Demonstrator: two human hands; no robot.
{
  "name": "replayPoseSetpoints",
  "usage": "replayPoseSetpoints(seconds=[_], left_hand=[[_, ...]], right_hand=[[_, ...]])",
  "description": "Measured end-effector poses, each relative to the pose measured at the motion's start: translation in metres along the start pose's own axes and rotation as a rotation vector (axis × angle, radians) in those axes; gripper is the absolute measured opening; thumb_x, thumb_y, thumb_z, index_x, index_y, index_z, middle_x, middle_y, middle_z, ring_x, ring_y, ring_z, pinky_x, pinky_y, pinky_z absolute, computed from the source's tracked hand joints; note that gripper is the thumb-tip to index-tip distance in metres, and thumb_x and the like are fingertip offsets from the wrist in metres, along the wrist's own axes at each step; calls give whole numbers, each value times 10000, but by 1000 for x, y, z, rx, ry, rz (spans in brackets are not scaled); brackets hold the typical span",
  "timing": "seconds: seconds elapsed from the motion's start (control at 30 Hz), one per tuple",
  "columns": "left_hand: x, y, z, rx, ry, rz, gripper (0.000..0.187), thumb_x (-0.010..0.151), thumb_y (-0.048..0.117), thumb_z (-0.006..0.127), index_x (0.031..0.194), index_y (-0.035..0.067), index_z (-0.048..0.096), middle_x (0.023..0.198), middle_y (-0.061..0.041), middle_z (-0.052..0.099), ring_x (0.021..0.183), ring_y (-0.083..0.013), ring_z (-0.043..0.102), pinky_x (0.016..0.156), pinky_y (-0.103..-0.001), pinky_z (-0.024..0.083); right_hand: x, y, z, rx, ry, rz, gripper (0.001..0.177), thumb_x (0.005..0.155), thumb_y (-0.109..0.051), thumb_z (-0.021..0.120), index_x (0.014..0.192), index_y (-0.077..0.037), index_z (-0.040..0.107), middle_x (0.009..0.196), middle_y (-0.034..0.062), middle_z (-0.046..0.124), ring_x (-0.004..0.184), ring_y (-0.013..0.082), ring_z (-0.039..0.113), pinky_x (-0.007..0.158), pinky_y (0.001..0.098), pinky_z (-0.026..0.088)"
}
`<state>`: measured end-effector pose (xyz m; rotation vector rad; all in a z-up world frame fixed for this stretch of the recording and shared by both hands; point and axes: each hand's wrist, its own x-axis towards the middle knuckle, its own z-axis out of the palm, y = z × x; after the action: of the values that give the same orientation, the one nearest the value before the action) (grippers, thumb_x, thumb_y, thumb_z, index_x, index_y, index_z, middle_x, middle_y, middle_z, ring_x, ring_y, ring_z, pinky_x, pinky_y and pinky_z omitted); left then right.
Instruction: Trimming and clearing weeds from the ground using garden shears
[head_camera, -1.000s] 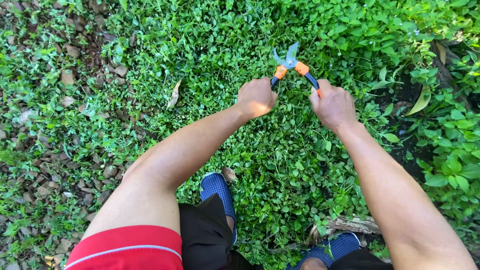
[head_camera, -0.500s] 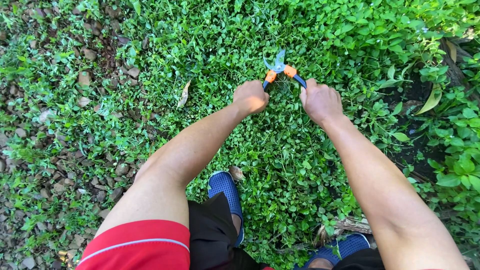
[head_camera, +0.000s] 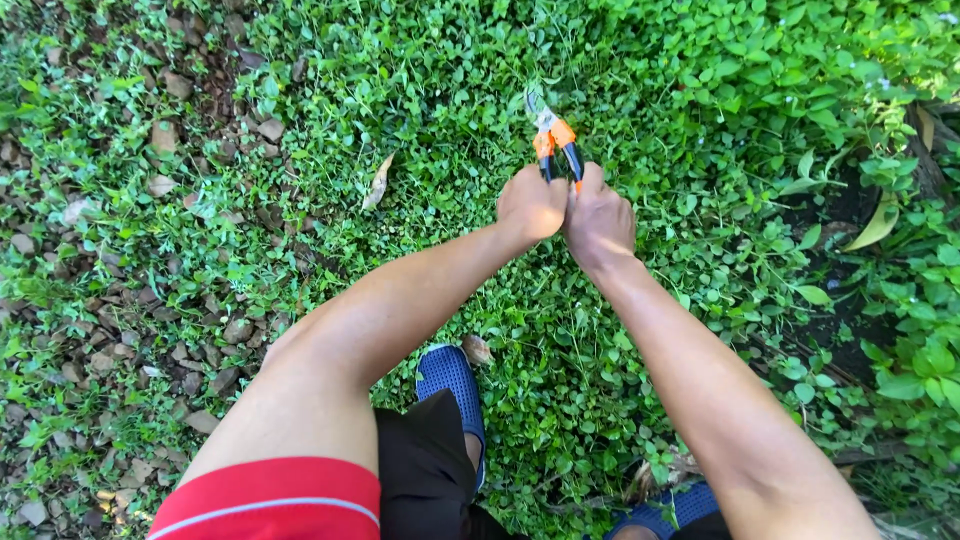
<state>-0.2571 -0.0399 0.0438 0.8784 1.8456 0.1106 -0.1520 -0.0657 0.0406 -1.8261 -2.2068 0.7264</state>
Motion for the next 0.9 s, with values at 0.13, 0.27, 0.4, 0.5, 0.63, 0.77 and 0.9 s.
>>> replayPoseSetpoints(seconds=[0.13, 0.27, 0.4, 0.5, 0.63, 0.77, 0.9], left_hand=[[-29, -16, -32, 88, 119, 172, 418, 970, 192, 451, 1266, -45, 625, 1075, -299, 724, 1091, -443, 730, 961, -580, 585], [-32, -35, -38, 344, 109, 253, 358, 1001, 157, 424, 1224, -62, 597, 992, -273, 726, 994, -436, 757, 873, -576, 618], [8, -72, -14, 391, 78, 161, 366, 937, 254, 436, 1139, -3, 599, 1042, -244, 729, 1052, -488, 726, 918, -595, 593], [2, -66, -28, 357, 75, 117, 366, 910, 249, 470, 1133, 7, 630, 1033, -230, 738, 1060, -475, 727, 911, -580, 599], [33, -68, -17, 251, 95, 36, 410, 865, 263, 474, 1159, 46, 660, 1083, -205, 751, 1103, -431, 726, 951, -553, 590], [25, -50, -15, 31, 113, -3, 479, 834, 382, 530, 1135, 56, 711, 1021, -198, 761, 1091, -409, 730, 954, -540, 584], [-13, -36, -30, 199, 151, 268, 399, 937, 321, 458, 1096, -4, 625, 1011, -296, 732, 1045, -508, 714, 927, -613, 562]], right_hand=[[18, 39, -3, 22, 50, -152, 280, 1105, -198, 375, 1170, -10, 572, 695, 188, 663, 596, 404, 710, 576, 515, 610], [22, 55, -2, -42, -117, -179, 329, 1100, -294, 404, 1136, -27, 593, 760, 246, 694, 700, 466, 729, 613, 589, 573], [21, 60, 15, -56, -235, -69, 392, 1056, -402, 407, 1090, -62, 601, 851, 251, 727, 811, 481, 737, 728, 621, 571], [22, 61, 39, -120, -233, -38, 390, 1056, -423, 412, 1093, -74, 581, 832, 236, 725, 791, 478, 740, 721, 611, 583], [8, 5, 44, 6, -220, 30, 290, 1085, -267, 403, 1086, -53, 599, 788, 243, 723, 748, 459, 745, 670, 589, 602], [-1, -23, 63, -108, -133, 69, 264, 1043, -326, 463, 1061, -67, 513, 790, 219, 725, 777, 452, 756, 710, 572, 610], [-3, 8, 10, 24, -112, 62, 310, 1081, -356, 384, 1094, -66, 491, 746, 279, 695, 738, 528, 723, 660, 644, 566]])
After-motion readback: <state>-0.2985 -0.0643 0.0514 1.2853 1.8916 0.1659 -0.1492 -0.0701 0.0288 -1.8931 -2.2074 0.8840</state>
